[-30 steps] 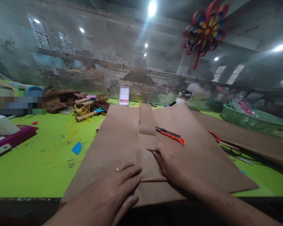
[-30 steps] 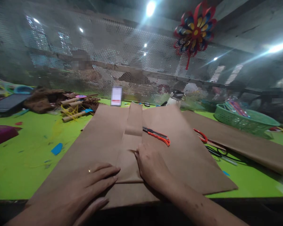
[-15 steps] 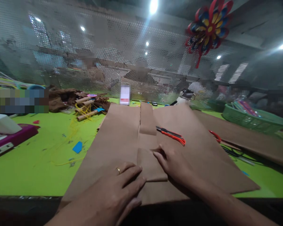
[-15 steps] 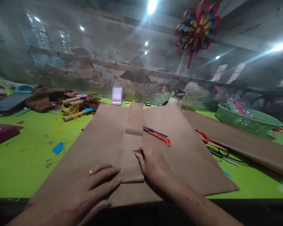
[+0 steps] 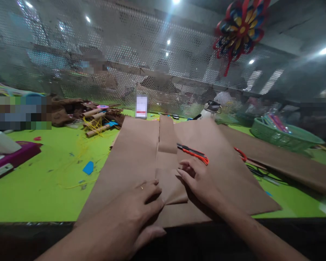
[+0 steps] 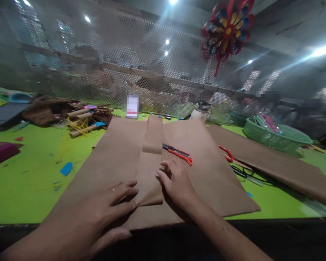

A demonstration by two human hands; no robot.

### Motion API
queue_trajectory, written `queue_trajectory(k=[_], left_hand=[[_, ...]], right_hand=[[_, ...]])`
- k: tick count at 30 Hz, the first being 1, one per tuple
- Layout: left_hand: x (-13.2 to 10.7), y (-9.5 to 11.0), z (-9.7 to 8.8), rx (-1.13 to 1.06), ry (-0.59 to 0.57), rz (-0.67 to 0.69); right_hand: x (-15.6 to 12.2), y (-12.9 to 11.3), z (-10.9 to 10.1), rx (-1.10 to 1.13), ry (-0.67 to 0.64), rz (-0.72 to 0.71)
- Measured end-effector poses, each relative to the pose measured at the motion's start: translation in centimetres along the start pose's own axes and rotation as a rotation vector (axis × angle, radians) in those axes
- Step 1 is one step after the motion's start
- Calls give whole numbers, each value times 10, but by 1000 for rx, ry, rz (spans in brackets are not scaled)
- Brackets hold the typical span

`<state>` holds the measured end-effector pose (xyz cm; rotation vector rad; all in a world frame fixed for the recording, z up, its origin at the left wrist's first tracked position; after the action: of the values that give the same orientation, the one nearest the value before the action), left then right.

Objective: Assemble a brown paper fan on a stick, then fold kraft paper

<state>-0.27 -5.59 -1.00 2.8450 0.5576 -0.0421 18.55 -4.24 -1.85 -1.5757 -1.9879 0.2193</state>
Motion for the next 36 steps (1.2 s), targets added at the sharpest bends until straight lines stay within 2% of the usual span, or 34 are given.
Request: queue_trajectory(k=[2, 4, 5, 7, 9, 12, 16, 22, 30, 36], left_hand=[[2, -1, -1, 0, -13, -7], [3, -2, 0, 2, -16, -11], [3, -2, 0, 5, -11, -9], [3, -3, 1, 17, 10, 3], [3, -3, 2, 28, 39, 23], [1, -2, 3, 42, 73, 53], [0, -3, 5, 93, 81, 51], [-2, -1, 6, 111, 102, 75], [-2, 0, 2, 143, 100, 63], [4, -2, -7, 82, 46, 36]], right_hand=[[-12, -25, -8, -57, -71, -145], [-28, -50, -4, -168, -274, -295], [-37, -59, -2, -230, -325, -354], [-52, -69, 7, -348, -409, -435], [-62, -70, 16, -429, -430, -475], [-68, -62, 25, -475, -393, -483], [-69, -55, 26, -452, -359, -491], [-72, -47, 14, -443, -350, -511], [-90, -28, 2, -503, -378, -430], [-87, -35, -5, -497, -384, -357]])
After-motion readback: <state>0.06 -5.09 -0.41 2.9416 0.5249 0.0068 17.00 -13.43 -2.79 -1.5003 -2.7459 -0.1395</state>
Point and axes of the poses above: each hand's wrist, its own x-axis towards the middle knuckle, its own z-axis out of the palm, y = z × x, the point moved 6 cm from there along x, towards the middle knuckle, and after that the axes turned 13 degrees about -y, right-handed, at the moved point
